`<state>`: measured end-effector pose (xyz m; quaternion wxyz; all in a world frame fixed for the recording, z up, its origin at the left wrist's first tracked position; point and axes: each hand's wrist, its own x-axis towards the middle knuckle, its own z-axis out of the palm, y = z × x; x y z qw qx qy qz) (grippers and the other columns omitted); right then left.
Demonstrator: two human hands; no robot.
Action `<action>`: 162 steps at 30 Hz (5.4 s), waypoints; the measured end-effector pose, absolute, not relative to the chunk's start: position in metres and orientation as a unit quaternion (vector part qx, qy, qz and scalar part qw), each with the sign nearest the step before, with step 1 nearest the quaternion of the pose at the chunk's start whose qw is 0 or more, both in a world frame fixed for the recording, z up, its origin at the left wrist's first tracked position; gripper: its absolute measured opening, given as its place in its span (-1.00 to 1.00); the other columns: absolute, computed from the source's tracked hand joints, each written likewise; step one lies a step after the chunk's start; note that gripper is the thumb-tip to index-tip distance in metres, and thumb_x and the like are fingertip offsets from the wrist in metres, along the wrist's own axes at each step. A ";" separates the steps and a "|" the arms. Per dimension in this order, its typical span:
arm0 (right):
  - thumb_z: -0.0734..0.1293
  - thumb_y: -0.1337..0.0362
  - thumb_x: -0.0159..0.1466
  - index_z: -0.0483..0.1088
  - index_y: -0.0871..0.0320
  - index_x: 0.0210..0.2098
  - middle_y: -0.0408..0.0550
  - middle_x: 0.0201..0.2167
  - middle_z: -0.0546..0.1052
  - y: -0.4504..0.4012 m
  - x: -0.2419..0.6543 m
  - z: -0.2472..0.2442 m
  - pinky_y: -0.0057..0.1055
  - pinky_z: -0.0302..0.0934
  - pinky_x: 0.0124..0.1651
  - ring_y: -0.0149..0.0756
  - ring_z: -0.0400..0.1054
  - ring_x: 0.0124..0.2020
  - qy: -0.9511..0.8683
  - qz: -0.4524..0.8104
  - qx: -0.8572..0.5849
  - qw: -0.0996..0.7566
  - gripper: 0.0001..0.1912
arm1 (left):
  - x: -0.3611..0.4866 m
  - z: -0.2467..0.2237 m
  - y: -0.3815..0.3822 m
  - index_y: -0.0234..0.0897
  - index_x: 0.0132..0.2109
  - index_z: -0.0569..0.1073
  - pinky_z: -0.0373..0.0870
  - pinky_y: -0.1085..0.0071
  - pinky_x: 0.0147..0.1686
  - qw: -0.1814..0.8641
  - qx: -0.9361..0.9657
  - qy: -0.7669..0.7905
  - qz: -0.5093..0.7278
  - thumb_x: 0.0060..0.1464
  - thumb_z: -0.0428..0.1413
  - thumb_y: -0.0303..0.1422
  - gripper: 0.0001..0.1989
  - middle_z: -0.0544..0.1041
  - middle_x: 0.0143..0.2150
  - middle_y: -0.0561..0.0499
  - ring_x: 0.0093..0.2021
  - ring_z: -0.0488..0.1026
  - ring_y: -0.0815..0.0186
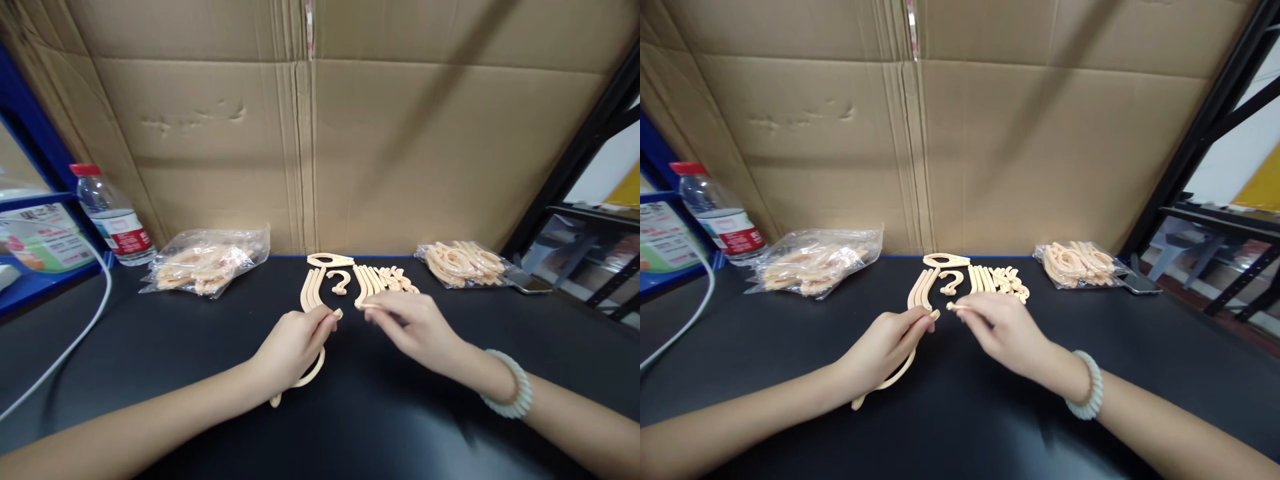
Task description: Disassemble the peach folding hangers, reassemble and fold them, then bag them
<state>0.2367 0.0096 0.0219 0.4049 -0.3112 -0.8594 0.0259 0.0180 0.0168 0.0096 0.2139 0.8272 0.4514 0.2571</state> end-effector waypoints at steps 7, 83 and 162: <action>0.29 0.38 0.27 0.51 0.14 -0.28 -0.03 -0.37 0.50 0.061 0.301 0.035 -0.35 0.28 -0.33 -0.31 0.37 -0.38 -0.783 -0.146 -0.388 0.464 -0.86 | 0.017 0.014 0.025 -0.28 -0.26 0.32 0.18 0.56 -0.62 0.525 0.611 0.481 0.347 0.18 -0.02 -0.11 -0.71 0.33 -0.60 0.17 -0.63 0.29 0.44; 0.28 0.31 0.28 0.47 0.17 -0.32 -0.10 -0.49 0.38 0.005 0.231 0.005 -0.39 0.17 -0.34 -0.37 0.25 -0.44 -0.842 0.146 -0.315 0.412 -0.87 | -0.011 0.040 0.024 -0.26 -0.24 0.36 0.28 0.35 -0.24 -0.059 0.965 0.169 0.194 0.19 -0.14 -0.58 -0.77 0.53 -0.33 -0.05 -0.34 0.42 0.28; 0.10 0.06 0.37 0.28 0.17 0.05 0.14 0.08 0.39 0.098 0.325 0.001 -0.04 0.17 0.18 -0.07 0.28 0.12 -0.844 0.037 -0.454 0.283 -0.60 | -0.024 -0.009 0.074 -0.20 -0.07 0.53 0.47 0.23 0.00 0.010 0.918 0.261 0.297 0.27 -0.03 -0.39 -0.75 0.57 -0.05 -0.05 0.01 0.48 0.23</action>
